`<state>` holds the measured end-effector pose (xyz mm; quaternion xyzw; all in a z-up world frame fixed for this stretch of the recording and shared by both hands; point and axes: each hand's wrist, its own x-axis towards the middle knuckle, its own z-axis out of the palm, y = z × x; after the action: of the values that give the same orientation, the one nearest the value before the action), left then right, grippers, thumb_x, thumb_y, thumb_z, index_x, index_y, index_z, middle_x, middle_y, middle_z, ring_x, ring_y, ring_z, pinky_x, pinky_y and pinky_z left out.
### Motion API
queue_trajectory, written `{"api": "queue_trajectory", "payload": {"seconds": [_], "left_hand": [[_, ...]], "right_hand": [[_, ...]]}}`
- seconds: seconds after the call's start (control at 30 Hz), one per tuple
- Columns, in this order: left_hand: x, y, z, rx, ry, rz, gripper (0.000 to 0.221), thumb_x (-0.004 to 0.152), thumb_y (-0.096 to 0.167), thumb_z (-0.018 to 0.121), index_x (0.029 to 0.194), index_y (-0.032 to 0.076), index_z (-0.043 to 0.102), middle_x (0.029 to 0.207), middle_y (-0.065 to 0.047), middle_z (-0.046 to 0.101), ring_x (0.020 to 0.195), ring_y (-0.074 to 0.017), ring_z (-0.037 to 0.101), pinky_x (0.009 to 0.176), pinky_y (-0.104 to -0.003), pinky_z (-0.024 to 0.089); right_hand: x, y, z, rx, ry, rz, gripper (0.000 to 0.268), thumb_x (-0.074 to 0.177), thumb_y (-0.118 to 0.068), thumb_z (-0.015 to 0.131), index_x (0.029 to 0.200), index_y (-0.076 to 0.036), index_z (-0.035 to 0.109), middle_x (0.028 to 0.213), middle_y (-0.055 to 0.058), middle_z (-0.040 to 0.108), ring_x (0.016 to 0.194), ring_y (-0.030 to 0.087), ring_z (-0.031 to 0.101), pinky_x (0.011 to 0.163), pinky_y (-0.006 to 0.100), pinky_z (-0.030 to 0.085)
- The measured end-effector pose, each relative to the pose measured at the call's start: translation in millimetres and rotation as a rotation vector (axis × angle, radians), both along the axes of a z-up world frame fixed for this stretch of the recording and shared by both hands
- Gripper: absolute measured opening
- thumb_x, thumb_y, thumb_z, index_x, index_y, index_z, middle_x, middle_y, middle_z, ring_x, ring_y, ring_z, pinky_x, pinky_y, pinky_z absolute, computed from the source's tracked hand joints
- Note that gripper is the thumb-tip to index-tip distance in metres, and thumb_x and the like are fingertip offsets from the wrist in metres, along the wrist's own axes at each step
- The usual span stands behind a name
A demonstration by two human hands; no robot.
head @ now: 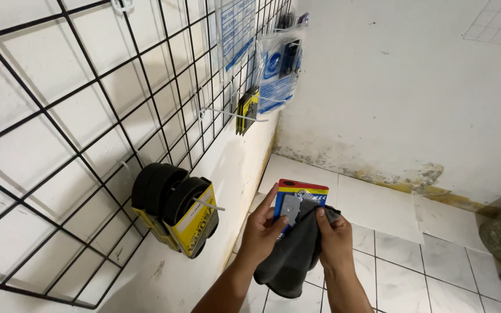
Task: Cleaning and inspecting a package of brake pads using a cloth.
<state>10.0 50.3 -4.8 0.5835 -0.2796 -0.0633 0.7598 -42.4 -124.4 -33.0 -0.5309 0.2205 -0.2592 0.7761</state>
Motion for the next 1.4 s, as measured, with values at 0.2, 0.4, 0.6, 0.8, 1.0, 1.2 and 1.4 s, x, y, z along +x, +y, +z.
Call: {"api": "queue_trajectory", "payload": {"seconds": [0.2,0.4,0.6,0.8,1.0,1.2,1.4], "left_hand": [[5,0,3,-0.010,0.018,0.047,0.080,0.090,-0.008,0.062,0.161,0.012,0.032,0.106,-0.016,0.080,0.081,-0.0102,0.067,0.070,-0.019,0.048],[9,0,0,-0.012,-0.027,0.012,0.081,0.090,-0.007,0.061,0.162,0.011,0.029,0.115,-0.021,0.079,0.088,-0.0144,0.074,0.070,-0.020,0.053],[5,1,5,0.098,0.025,-0.089,0.080,0.091,-0.006,0.061,0.163,0.014,0.030,0.106,-0.017,0.079,0.069,-0.0071,0.060,0.058,-0.019,0.043],[16,0,-6,-0.047,0.107,-0.084,0.078,0.089,-0.010,0.060,0.160,0.010,0.033,0.114,-0.022,0.078,0.085,-0.0127,0.069,0.071,-0.021,0.050],[32,7,-8,-0.004,0.030,-0.071,0.071,0.091,-0.006,0.061,0.156,0.007,0.038,0.113,-0.023,0.078,0.084,-0.0139,0.069,0.071,-0.023,0.052],[26,17,20,0.221,0.045,-0.162,0.069,0.090,-0.009,0.060,0.155,0.011,0.047,0.102,-0.017,0.079,0.070,-0.0092,0.065,0.059,-0.020,0.048],[36,32,40,0.422,-0.165,-0.247,0.067,0.085,-0.006,0.064,0.147,0.018,0.056,0.115,-0.017,0.078,0.076,-0.0157,0.075,0.059,-0.024,0.059]], "right_hand": [[-6,-13,-10,0.057,-0.170,0.299,0.025,0.099,-0.008,0.062,0.118,0.008,0.064,0.106,0.020,0.070,0.093,0.024,0.062,0.086,0.037,0.048],[-5,-22,-5,-0.017,-0.207,0.306,0.014,0.094,0.012,0.060,0.103,0.007,0.069,0.094,0.017,0.072,0.082,0.019,0.063,0.075,0.030,0.049],[3,-42,-2,-0.098,-0.220,0.174,0.017,0.096,0.010,0.061,0.108,0.004,0.071,0.101,0.013,0.073,0.088,0.018,0.064,0.082,0.028,0.051],[3,-29,12,-0.190,-0.114,0.203,0.025,0.088,0.017,0.064,0.110,0.007,0.072,0.096,0.016,0.074,0.083,0.020,0.062,0.077,0.029,0.049],[-2,-21,-12,-0.161,-0.076,0.285,0.013,0.088,0.017,0.067,0.090,0.006,0.075,0.074,0.007,0.060,0.067,0.015,0.056,0.066,0.027,0.046],[-2,-51,-16,-0.181,-0.124,0.275,0.011,0.087,0.012,0.070,0.094,0.005,0.076,0.073,0.008,0.067,0.064,0.014,0.056,0.062,0.025,0.046],[-8,-62,9,-0.442,0.001,0.478,0.018,0.080,0.019,0.070,0.091,0.007,0.080,0.081,0.012,0.077,0.073,0.019,0.064,0.070,0.030,0.051]]}}
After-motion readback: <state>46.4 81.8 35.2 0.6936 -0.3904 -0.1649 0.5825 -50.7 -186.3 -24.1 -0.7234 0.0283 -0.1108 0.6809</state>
